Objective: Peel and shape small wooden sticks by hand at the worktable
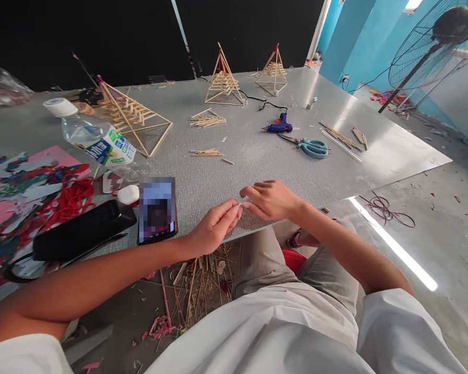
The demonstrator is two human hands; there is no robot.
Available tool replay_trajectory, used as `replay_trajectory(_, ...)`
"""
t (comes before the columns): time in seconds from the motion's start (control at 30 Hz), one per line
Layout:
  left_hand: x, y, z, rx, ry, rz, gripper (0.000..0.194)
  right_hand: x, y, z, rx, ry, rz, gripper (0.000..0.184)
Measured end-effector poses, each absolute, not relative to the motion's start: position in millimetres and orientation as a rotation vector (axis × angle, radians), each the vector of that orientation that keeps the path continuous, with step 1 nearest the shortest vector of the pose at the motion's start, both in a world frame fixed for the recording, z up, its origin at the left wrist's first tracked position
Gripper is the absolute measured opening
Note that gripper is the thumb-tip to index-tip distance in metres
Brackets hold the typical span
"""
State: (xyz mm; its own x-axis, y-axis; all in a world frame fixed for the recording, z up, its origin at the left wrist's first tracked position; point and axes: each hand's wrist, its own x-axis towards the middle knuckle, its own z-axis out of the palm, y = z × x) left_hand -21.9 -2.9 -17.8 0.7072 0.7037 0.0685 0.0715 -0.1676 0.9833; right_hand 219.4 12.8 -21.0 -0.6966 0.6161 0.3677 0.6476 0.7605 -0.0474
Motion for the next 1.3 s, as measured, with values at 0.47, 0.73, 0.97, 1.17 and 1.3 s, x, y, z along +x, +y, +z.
replay_trajectory(0.47, -28, -14, -12, 1.763, 0.581, 0.65, 0.039, 157, 107, -15, -0.811, -2.511, 0.022, 0.071)
replay_trajectory(0.73, -26, -13, -16, 1.743, 0.571, 0.613, 0.045, 64, 87, -19, -0.473, -2.74, 0.12, 0.052)
replay_trajectory(0.97, -22, -3, -22, 1.645, 0.652, 0.569, 0.046, 68, 85, -25, -0.395, -2.763, 0.124, 0.053)
replay_trajectory(1.17, -22, -5, -19, 1.543, 0.64, 0.556, 0.049, 61, 87, -38, -0.634, -2.637, 0.065, 0.056)
replay_trajectory(1.3, -22, -7, -15, 1.482, 0.678, 0.508, 0.054, 62, 85, -42, -0.636, -2.56, 0.124, 0.059)
